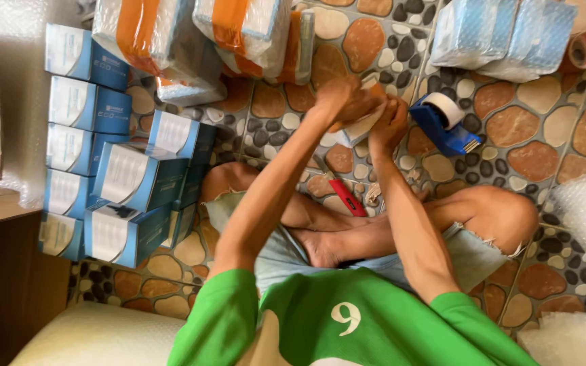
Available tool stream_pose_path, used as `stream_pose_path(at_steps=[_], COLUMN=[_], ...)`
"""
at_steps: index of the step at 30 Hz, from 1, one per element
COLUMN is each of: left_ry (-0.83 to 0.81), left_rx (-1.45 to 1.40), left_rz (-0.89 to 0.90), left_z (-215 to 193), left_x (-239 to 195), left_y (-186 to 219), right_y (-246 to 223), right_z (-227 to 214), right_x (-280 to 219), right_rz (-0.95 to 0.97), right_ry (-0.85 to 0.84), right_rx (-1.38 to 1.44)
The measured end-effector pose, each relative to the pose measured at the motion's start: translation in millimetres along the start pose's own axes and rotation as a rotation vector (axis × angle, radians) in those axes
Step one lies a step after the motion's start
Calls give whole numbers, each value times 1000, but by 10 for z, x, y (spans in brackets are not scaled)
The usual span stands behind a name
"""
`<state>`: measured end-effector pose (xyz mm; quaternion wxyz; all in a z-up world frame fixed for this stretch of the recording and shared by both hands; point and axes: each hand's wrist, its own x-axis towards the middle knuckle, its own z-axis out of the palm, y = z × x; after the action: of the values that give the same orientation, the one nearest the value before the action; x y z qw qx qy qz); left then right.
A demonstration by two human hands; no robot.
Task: The person sits on the floor and wraps small blue boxes in bubble wrap. They use a blue tape dispenser to apply clear tape, then switch to a roll of orange tape to secure the packages. The person uses a red utility knife to cut the tape and places the finished packages aside.
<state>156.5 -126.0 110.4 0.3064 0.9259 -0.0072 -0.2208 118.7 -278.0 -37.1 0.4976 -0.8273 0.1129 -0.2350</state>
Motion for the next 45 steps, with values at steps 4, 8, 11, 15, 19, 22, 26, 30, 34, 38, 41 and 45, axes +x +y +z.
stream_pose_path(at_steps=[4,8,11,15,19,22,26,30,34,38,41,45], left_ry=[-38,54,186,229,273,226,122,23,-7,45,87,230], left_rx=[183,223,338,412,337,312,150,45,20,29,-43,-327], left_rz=[-99,-252,-262,-314,-293,-301,-319,-313,-212,-178,-207,-245], left_z=[-72,654,1159,1609,1142,1098,1170,1351,1322,1114,593,458], left_x=[-577,-439,-54,194,-239,-230,-105,202,88,-206,-654,-1050], left_y=[-658,-1432,-1557,-1917,-1377,-1444,-1720,-2128,-1983,-1736,-1479,-1601], right_y=[317,202,78,-11,-225,-207,-58,-907,-2645,-1967,-1893,-1141], right_z=[93,68,-29,-413,-797,-944,-1027,-1338,-1295,-526,-180,-400], right_x=[-18,-80,85,-259,-1129,-1388,-1287,-856,-554,-693,-699,-971], right_rz=[-15,50,8,178,-7,-39,85,129,110,126,345,-41], right_ry=[15,-13,-73,-12,-321,-934,-1107,-1147,-1123,-1181,-1129,-1066], right_rx=[-4,-57,-33,-50,-240,-560,-569,-530,-517,-703,-623,-501])
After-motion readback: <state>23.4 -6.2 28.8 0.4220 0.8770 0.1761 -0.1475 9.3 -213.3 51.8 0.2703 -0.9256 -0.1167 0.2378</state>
